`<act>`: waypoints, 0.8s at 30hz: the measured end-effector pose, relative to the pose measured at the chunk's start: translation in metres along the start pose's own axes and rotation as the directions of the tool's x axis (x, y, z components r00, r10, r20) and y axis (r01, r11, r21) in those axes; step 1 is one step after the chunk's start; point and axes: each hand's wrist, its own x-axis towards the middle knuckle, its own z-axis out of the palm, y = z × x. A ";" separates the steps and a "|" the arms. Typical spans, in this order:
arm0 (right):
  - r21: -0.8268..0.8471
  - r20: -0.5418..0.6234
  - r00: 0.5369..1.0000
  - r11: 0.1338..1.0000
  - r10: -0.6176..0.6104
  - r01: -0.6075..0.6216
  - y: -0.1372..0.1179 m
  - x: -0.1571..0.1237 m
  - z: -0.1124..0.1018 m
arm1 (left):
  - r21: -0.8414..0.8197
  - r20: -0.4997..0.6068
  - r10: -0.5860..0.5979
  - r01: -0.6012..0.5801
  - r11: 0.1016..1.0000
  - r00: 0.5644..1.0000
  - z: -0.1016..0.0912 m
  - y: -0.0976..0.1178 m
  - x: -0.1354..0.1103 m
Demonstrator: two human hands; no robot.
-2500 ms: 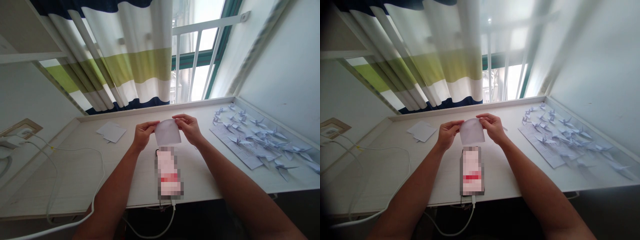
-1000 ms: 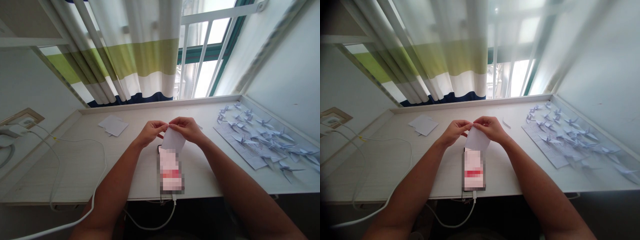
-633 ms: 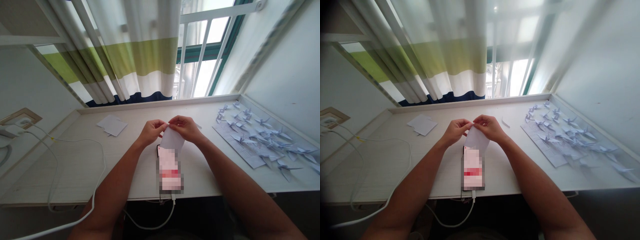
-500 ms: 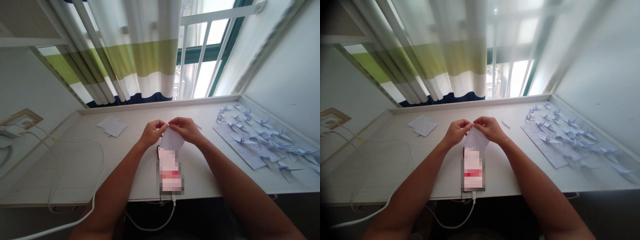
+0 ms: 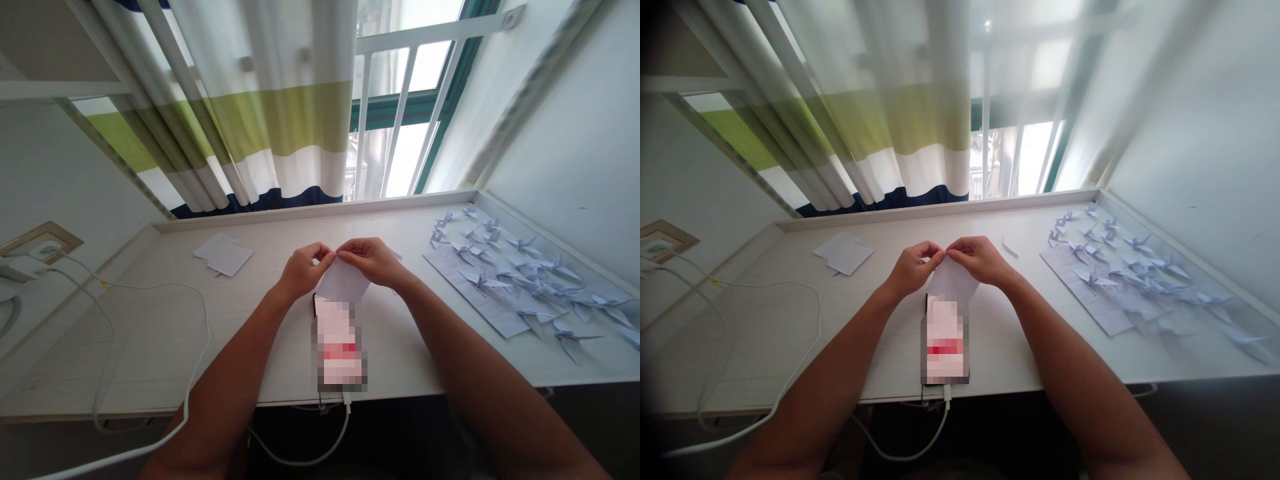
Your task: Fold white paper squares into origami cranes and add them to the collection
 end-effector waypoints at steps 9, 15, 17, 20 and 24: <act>-0.046 -0.044 0.998 0.998 -0.046 0.044 0.005 0.002 -0.001 | -0.244 0.066 -0.075 0.089 0.966 0.995 0.000 0.006 0.000; -0.051 -0.077 0.993 0.995 -0.085 0.081 0.008 0.003 -0.002 | -0.381 0.161 -0.132 0.185 0.906 0.978 -0.003 0.006 0.001; -0.061 -0.074 0.994 0.995 -0.081 0.076 0.007 0.003 -0.001 | -0.392 0.168 -0.147 0.203 0.897 0.975 -0.003 0.007 0.001; -0.092 -0.071 0.994 0.993 -0.087 0.080 0.005 0.002 -0.001 | -0.404 0.189 -0.161 0.226 0.886 0.969 -0.003 0.008 0.000; -0.150 -0.071 0.992 0.985 -0.102 0.090 0.002 0.002 0.000 | -0.402 0.205 -0.167 0.239 0.884 0.964 -0.003 0.008 -0.001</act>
